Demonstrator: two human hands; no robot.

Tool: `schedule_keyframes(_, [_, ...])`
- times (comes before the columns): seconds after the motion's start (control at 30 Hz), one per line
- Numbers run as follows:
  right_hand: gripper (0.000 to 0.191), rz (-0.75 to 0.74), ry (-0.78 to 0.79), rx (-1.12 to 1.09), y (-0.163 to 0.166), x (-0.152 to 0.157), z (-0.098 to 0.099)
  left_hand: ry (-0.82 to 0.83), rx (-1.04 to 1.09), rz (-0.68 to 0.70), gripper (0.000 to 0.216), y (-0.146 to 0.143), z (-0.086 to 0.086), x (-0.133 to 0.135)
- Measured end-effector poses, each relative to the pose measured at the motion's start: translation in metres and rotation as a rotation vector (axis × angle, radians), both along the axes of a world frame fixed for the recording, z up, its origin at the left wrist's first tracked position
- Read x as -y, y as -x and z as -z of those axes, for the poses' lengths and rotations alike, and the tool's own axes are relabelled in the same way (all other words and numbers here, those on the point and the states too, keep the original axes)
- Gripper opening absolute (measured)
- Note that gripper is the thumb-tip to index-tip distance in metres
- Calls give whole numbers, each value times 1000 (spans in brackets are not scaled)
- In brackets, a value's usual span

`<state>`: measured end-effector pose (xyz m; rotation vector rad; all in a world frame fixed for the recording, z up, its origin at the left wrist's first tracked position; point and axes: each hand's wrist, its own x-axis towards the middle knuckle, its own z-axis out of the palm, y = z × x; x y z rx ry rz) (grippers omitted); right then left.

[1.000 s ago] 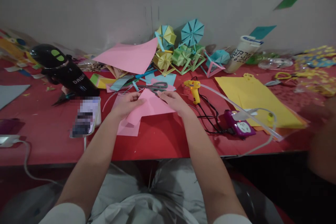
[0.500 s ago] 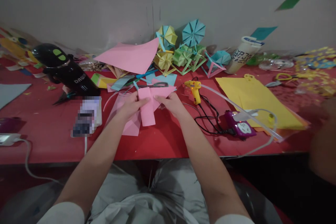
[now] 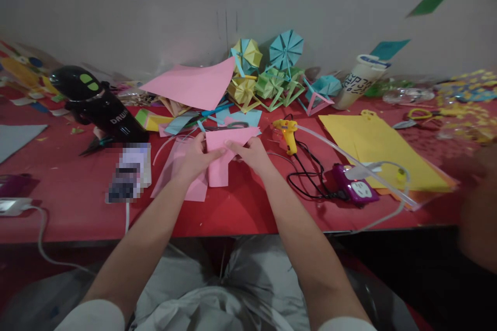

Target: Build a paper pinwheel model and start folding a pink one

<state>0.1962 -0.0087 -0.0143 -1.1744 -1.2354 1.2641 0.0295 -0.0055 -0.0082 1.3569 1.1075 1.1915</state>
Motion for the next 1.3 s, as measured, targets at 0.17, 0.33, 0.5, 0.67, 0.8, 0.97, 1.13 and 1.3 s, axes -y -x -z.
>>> schedule_keyframes(0.17, [35,-18,-30,14,-1,1,0,-44,7,16,45,-1,4,-1])
schedule_keyframes(0.33, [33,-15,-82,34,-2,0,2,-87,-36,9,45,0,2,-1])
schedule_keyframes(0.5, [34,-32,-89,37,-6,2,-2,-36,61,150,30,11,-6,-1])
schedule_keyframes(0.67, [36,-71,-166,11,-11,7,-12,-112,52,149,24,21,-14,1])
schedule_keyframes(0.8, [30,-23,-245,48,-10,9,-15,-253,10,69,24,19,-23,7])
schedule_keyframes(0.97, [21,12,-365,86,-8,10,-17,-326,0,-2,22,17,-25,9])
schedule_keyframes(1.13, [17,22,-442,102,-8,12,-19,-360,-21,-1,21,20,-26,10])
schedule_keyframes(1.3, [13,38,-524,168,-8,14,-21,-378,-22,40,22,22,-28,11])
